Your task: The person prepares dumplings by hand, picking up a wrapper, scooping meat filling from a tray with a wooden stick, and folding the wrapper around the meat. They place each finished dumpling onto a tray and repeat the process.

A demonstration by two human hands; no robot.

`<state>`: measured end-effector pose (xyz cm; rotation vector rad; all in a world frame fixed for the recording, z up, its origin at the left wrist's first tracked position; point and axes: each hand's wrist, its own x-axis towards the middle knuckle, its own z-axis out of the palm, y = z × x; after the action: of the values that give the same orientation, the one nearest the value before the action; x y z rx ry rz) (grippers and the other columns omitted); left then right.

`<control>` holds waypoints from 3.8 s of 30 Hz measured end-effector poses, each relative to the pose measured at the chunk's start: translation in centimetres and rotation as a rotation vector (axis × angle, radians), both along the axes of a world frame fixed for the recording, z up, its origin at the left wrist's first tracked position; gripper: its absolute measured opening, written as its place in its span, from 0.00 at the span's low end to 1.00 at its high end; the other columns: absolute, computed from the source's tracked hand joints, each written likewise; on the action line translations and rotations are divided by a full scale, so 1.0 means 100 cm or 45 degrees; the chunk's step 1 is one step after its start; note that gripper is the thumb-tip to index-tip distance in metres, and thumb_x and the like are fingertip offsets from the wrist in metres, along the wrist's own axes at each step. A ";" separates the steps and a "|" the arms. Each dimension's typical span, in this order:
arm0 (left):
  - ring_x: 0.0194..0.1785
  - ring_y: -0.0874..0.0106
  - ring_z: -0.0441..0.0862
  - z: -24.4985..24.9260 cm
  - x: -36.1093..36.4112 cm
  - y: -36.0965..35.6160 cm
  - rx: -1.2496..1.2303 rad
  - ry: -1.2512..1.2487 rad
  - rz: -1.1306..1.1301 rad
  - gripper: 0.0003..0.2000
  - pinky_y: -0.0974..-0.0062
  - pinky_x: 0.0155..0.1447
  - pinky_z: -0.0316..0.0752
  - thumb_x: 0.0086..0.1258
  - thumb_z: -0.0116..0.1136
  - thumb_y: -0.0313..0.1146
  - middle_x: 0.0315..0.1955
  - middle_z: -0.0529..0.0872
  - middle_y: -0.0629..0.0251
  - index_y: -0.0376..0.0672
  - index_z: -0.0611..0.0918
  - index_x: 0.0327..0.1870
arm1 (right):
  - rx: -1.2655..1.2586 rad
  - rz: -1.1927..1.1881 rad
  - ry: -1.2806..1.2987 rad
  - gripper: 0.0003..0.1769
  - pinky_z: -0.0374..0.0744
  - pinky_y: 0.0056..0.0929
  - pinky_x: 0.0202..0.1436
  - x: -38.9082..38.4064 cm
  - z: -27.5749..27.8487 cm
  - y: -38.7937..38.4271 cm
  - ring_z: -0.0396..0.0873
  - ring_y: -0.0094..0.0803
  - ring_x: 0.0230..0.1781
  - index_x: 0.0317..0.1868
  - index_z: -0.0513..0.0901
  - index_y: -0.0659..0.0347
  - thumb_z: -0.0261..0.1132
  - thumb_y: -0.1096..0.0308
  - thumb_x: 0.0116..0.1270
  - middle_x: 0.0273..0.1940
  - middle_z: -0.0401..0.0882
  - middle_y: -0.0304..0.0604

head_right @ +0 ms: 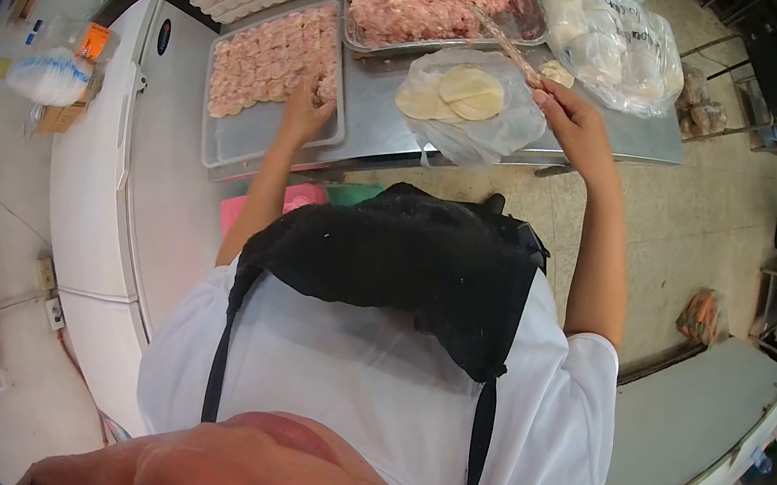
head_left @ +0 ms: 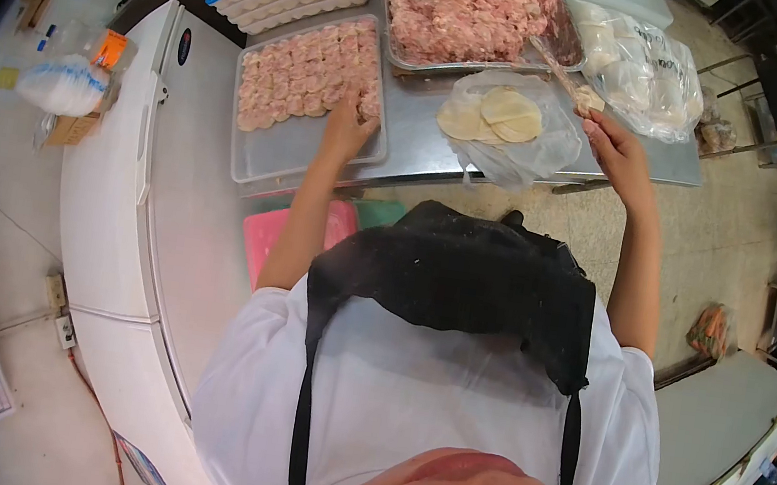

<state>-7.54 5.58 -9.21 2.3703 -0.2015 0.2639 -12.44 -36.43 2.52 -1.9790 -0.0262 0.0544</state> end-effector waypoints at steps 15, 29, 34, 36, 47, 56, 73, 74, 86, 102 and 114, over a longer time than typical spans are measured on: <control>0.58 0.52 0.76 0.037 -0.019 -0.014 0.229 0.197 0.149 0.32 0.66 0.60 0.71 0.57 0.65 0.33 0.58 0.76 0.46 0.41 0.69 0.65 | -1.552 0.455 -0.693 0.17 0.79 0.42 0.37 0.199 0.052 -0.064 0.82 0.48 0.34 0.29 0.84 0.61 0.60 0.54 0.65 0.29 0.82 0.48; 0.53 0.57 0.76 0.028 0.013 -0.225 0.177 0.001 -0.214 0.14 0.65 0.59 0.70 0.57 0.63 0.31 0.45 0.80 0.55 0.41 0.82 0.46 | -1.479 0.945 -0.970 0.08 0.82 0.39 0.30 0.198 0.042 -0.043 0.85 0.43 0.29 0.25 0.85 0.61 0.61 0.69 0.55 0.26 0.84 0.47; 0.43 0.66 0.80 0.014 0.023 -0.212 -0.208 0.079 -0.072 0.09 0.73 0.50 0.73 0.61 0.63 0.31 0.35 0.82 0.62 0.39 0.84 0.41 | -1.380 0.952 -0.970 0.09 0.81 0.39 0.30 0.217 0.011 -0.030 0.84 0.42 0.30 0.25 0.85 0.60 0.59 0.68 0.55 0.26 0.84 0.46; 0.42 0.72 0.80 0.022 0.024 -0.206 -0.441 0.200 0.067 0.09 0.75 0.50 0.73 0.64 0.62 0.33 0.35 0.83 0.65 0.37 0.84 0.40 | -1.361 1.066 -0.972 0.10 0.81 0.39 0.32 0.199 -0.010 -0.025 0.84 0.41 0.30 0.26 0.85 0.60 0.58 0.67 0.57 0.27 0.84 0.47; 0.42 0.76 0.79 0.083 0.040 -0.166 -1.952 0.558 0.235 0.09 0.76 0.46 0.74 0.71 0.55 0.35 0.39 0.82 0.69 0.39 0.82 0.42 | -1.143 0.950 -0.909 0.15 0.80 0.43 0.31 0.201 -0.039 -0.017 0.82 0.45 0.29 0.25 0.83 0.59 0.59 0.59 0.63 0.26 0.83 0.47; 0.46 0.62 0.83 0.069 0.049 -0.142 -0.250 0.046 -0.468 0.11 0.70 0.51 0.76 0.67 0.60 0.35 0.41 0.86 0.55 0.38 0.84 0.45 | -1.307 0.747 -0.604 0.17 0.78 0.43 0.38 0.200 0.017 -0.033 0.82 0.45 0.34 0.30 0.85 0.57 0.57 0.56 0.68 0.30 0.84 0.43; 0.60 0.60 0.76 0.095 0.103 -0.169 -2.069 0.653 -0.096 0.20 0.59 0.66 0.70 0.77 0.42 0.38 0.56 0.77 0.52 0.33 0.68 0.62 | -0.281 0.274 0.013 0.22 0.73 0.30 0.33 0.146 0.054 -0.002 0.74 0.29 0.24 0.44 0.84 0.65 0.58 0.52 0.71 0.23 0.77 0.43; 0.62 0.60 0.74 0.102 0.106 -0.180 -2.156 0.686 -0.045 0.21 0.58 0.68 0.68 0.77 0.43 0.39 0.57 0.76 0.52 0.33 0.67 0.63 | -0.208 0.298 0.035 0.22 0.73 0.29 0.33 0.150 0.049 0.000 0.74 0.29 0.25 0.45 0.83 0.66 0.59 0.52 0.71 0.23 0.77 0.43; 0.66 0.52 0.67 0.078 0.144 -0.188 -2.719 0.442 -0.713 0.31 0.50 0.69 0.62 0.74 0.29 0.57 0.64 0.68 0.49 0.41 0.67 0.66 | -1.165 0.597 -0.425 0.16 0.77 0.45 0.41 0.152 0.073 -0.020 0.80 0.51 0.37 0.54 0.80 0.55 0.59 0.61 0.68 0.37 0.82 0.51; 0.38 0.66 0.77 0.080 0.140 -0.154 -2.636 0.564 -0.100 0.04 0.56 0.55 0.75 0.70 0.49 0.24 0.32 0.78 0.59 0.37 0.74 0.41 | -0.961 0.484 -0.890 0.13 0.79 0.42 0.33 0.171 0.024 0.028 0.82 0.46 0.34 0.48 0.79 0.57 0.58 0.68 0.62 0.38 0.80 0.48; 0.68 0.51 0.63 0.121 0.132 -0.148 -2.656 0.648 0.044 0.31 0.44 0.70 0.57 0.72 0.46 0.53 0.61 0.70 0.48 0.36 0.65 0.66 | -1.114 0.448 -0.523 0.13 0.77 0.46 0.37 0.148 0.055 0.037 0.81 0.49 0.37 0.50 0.78 0.54 0.58 0.62 0.68 0.34 0.80 0.51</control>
<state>5.64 -9.17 2.84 0.3026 0.2810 -0.1431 2.35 -32.68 8.06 -2.8012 -0.7247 -0.1377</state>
